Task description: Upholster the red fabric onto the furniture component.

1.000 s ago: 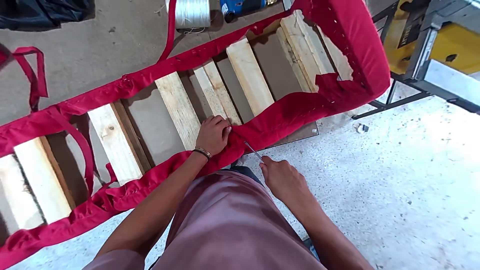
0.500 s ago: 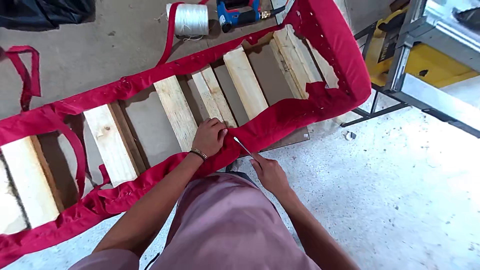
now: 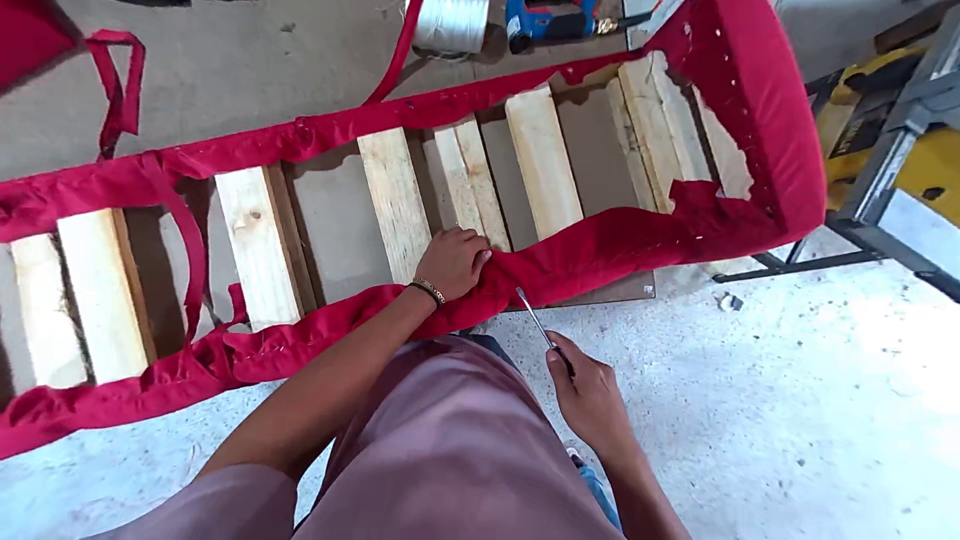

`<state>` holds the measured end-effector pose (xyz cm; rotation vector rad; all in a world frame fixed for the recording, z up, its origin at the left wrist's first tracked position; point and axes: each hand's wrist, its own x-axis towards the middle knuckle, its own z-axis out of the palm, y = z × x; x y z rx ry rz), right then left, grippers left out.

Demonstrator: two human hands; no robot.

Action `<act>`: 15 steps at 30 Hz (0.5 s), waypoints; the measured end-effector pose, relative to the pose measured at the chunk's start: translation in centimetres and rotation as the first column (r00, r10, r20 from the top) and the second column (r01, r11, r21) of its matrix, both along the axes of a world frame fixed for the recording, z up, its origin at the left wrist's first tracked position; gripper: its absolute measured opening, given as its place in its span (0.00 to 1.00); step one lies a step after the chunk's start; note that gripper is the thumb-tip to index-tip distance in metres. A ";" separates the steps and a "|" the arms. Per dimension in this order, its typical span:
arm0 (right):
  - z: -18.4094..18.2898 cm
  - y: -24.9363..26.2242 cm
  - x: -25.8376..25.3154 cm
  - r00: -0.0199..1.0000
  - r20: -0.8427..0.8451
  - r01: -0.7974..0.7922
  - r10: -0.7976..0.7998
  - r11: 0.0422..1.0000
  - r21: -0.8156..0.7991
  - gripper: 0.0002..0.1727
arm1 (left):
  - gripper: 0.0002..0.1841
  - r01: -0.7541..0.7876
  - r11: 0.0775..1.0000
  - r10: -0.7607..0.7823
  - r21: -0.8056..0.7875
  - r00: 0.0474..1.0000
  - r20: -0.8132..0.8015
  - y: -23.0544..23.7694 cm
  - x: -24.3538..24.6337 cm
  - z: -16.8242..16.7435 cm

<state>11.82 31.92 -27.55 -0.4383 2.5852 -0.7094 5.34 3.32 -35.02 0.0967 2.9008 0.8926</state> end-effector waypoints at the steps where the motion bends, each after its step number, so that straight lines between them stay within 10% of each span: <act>1: 0.2 -0.3 0.1 1.000 -0.021 -0.015 0.015 1.000 0.022 0.24 | 0.17 -0.001 1.000 0.001 0.002 1.000 -0.009 -0.1 -0.1 0.0; 15: 3.5 -4.8 -0.4 0.995 0.097 -0.011 -0.020 0.951 0.307 0.23 | 0.16 -0.003 0.997 0.007 0.082 0.999 -0.048 -0.4 -0.3 -0.1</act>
